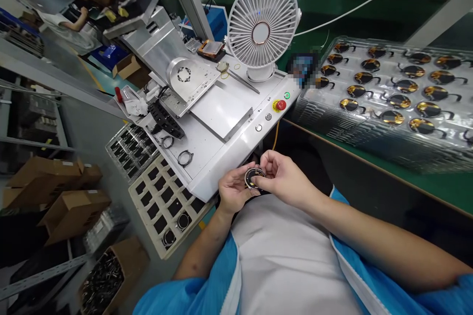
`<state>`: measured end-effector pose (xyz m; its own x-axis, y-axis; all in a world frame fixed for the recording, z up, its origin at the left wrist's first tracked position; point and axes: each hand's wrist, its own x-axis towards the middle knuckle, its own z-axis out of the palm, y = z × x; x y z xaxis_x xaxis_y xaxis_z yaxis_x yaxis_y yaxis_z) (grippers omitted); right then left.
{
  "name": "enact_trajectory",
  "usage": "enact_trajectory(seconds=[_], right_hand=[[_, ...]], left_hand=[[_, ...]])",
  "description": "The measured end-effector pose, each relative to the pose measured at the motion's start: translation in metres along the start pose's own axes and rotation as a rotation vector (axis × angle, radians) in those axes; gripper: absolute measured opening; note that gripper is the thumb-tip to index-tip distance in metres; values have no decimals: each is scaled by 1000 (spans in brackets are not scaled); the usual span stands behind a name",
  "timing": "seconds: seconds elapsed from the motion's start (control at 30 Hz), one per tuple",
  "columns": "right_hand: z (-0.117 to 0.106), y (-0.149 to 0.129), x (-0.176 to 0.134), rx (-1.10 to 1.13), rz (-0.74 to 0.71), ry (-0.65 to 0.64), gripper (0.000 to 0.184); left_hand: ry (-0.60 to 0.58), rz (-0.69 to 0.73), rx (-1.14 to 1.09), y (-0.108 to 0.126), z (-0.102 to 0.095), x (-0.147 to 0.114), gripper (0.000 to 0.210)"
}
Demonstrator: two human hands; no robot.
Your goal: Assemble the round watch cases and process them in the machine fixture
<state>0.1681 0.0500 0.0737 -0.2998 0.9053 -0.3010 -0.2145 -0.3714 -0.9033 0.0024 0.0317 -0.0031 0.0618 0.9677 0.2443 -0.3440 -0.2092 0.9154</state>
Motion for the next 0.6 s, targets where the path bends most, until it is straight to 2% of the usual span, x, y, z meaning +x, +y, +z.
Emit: enact_trajectory(seconds=[0.4,0.6], right_hand=[[1,0,1,47,32,-28,33],[0,4,7,138,80,-67,41]], left_hand=[[-10,44,-8,-2,2,1,56],[98,-26,-1,-6,3,-2,56]])
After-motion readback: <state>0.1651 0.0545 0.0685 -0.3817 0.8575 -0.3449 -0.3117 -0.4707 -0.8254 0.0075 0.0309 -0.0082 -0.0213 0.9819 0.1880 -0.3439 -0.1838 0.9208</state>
